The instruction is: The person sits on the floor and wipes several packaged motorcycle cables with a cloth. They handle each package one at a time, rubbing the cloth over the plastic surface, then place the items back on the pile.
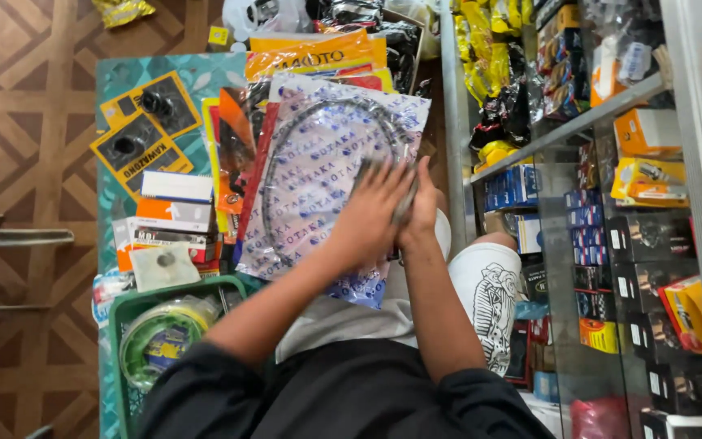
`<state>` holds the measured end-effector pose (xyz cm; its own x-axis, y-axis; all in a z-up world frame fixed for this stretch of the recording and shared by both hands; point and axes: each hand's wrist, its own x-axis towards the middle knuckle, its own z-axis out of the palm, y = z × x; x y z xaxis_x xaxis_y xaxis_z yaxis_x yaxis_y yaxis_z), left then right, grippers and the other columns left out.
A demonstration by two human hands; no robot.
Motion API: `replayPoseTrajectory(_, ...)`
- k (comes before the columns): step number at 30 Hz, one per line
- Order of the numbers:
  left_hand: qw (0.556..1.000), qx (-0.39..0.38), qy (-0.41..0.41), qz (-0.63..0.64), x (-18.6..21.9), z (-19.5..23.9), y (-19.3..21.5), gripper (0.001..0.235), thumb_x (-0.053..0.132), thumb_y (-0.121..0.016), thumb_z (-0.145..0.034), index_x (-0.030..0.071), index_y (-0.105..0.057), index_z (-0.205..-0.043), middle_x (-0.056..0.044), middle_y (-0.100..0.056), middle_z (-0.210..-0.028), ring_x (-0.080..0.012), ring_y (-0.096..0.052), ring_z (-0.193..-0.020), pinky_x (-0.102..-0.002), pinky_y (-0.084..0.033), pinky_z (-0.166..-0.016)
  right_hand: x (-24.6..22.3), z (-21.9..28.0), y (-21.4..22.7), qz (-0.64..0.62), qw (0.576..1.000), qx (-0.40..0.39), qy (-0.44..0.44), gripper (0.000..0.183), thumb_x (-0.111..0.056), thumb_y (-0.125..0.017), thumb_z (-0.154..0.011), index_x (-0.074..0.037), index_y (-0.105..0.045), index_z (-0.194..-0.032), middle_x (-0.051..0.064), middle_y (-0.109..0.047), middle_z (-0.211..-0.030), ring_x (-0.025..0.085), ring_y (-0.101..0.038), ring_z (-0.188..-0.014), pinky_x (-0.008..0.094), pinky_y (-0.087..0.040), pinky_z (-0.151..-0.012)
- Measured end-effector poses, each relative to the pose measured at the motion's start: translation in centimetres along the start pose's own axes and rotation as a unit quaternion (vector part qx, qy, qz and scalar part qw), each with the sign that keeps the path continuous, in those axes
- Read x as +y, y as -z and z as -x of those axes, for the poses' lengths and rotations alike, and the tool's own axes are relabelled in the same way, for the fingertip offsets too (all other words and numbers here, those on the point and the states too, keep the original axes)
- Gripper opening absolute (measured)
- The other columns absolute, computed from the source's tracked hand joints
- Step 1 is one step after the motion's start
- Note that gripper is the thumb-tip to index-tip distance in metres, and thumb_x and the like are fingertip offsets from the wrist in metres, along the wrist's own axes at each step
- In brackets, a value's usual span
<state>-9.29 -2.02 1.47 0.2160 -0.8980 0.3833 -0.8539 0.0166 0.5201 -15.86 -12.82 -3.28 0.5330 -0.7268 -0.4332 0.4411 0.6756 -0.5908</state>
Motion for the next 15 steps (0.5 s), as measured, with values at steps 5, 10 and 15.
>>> replayPoseTrajectory(5,0.997,-0.061,0.020,-0.044,3.2,7.0,3.6,0.067,0.044,-0.043,-0.107,0.005,-0.031,-0.161,-0.020,-0.030,-0.166,-0.0380,-0.026,-0.154,-0.051,-0.011,-0.127,0.2,0.3,0.1,0.000,0.998,-0.040,-0.049,0.050,-0.048,-0.061,-0.099,-0.012,-0.065,-0.133,0.016,-0.070,-0.128,0.031,-0.073,-0.110,0.045,-0.063,-0.092)
replayPoseTrajectory(10,0.994,-0.039,0.030,-0.096,-1.1,2.5,0.8,0.074,0.045,-0.051,-0.101,0.006,-0.032,-0.161,-0.018,-0.034,-0.166,-0.0385,-0.029,-0.154,-0.057,-0.019,-0.124,2.0,-1.1,2.8,0.015,0.998,-0.054,-0.030,0.044,-0.040,-0.064,-0.100,-0.011,-0.063,-0.133,0.016,-0.069,-0.129,0.026,-0.071,-0.112,0.037,-0.064,-0.094)
replayPoseTrajectory(15,0.984,0.100,0.016,-0.146,-7.0,-6.3,-4.2,0.062,0.048,-0.059,-0.096,0.014,-0.054,-0.147,-0.011,-0.053,-0.154,-0.0341,-0.040,-0.150,-0.054,-0.021,-0.127,0.0,1.8,-1.8,0.067,0.996,-0.050,0.029,0.053,-0.054,-0.058,-0.100,-0.020,-0.060,-0.140,0.007,-0.063,-0.139,0.022,-0.063,-0.125,0.046,-0.052,-0.110)
